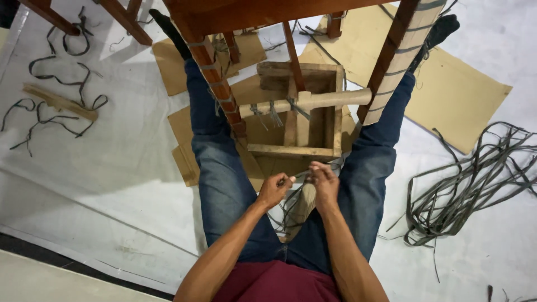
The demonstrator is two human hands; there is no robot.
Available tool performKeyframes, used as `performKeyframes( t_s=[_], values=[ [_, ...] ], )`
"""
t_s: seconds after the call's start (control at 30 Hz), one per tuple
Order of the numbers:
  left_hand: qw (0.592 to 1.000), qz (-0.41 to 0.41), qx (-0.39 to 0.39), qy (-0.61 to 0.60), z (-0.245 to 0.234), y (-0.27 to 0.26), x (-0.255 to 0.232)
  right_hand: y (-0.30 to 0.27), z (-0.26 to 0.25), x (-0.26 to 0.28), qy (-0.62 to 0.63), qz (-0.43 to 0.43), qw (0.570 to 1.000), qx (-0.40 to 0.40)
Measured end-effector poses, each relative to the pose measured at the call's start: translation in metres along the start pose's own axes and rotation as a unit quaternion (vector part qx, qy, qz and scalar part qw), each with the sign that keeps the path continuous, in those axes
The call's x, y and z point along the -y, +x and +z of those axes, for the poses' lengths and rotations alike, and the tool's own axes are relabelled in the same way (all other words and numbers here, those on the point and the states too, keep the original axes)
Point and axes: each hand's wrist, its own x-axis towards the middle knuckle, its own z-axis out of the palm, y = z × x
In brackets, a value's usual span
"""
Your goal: The person weaves and wraps material strips around the frame of a wooden chair.
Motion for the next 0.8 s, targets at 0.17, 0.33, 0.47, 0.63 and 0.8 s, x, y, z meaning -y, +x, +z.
performKeyframes(
  t_s=[0.17, 0.33, 0.47, 0.63, 0.8],
  values=[
    [0.997, 0.04, -0.056, -0.036, 0.005, 0.004, 0.012, 0.003, -0.01, 0.01, 0.018, -0.047, 0.996, -0.078],
    [0.997, 0.036, -0.075, -0.001, 0.003, 0.003, 0.012, -0.033, 0.033, 0.04, -0.32, -0.319, 0.882, -0.136],
    [0.997, 0.063, -0.044, 0.025, 0.004, -0.002, 0.0, -0.064, 0.068, 0.072, -0.473, -0.451, 0.744, -0.137],
    [0.997, 0.072, -0.024, 0.022, 0.012, 0.001, 0.022, -0.065, 0.071, 0.054, -0.426, -0.209, 0.88, 0.031],
    [0.996, 0.064, -0.05, 0.033, 0.008, -0.002, 0.004, -0.058, 0.065, 0.041, -0.494, -0.119, 0.855, 0.104]
  ],
)
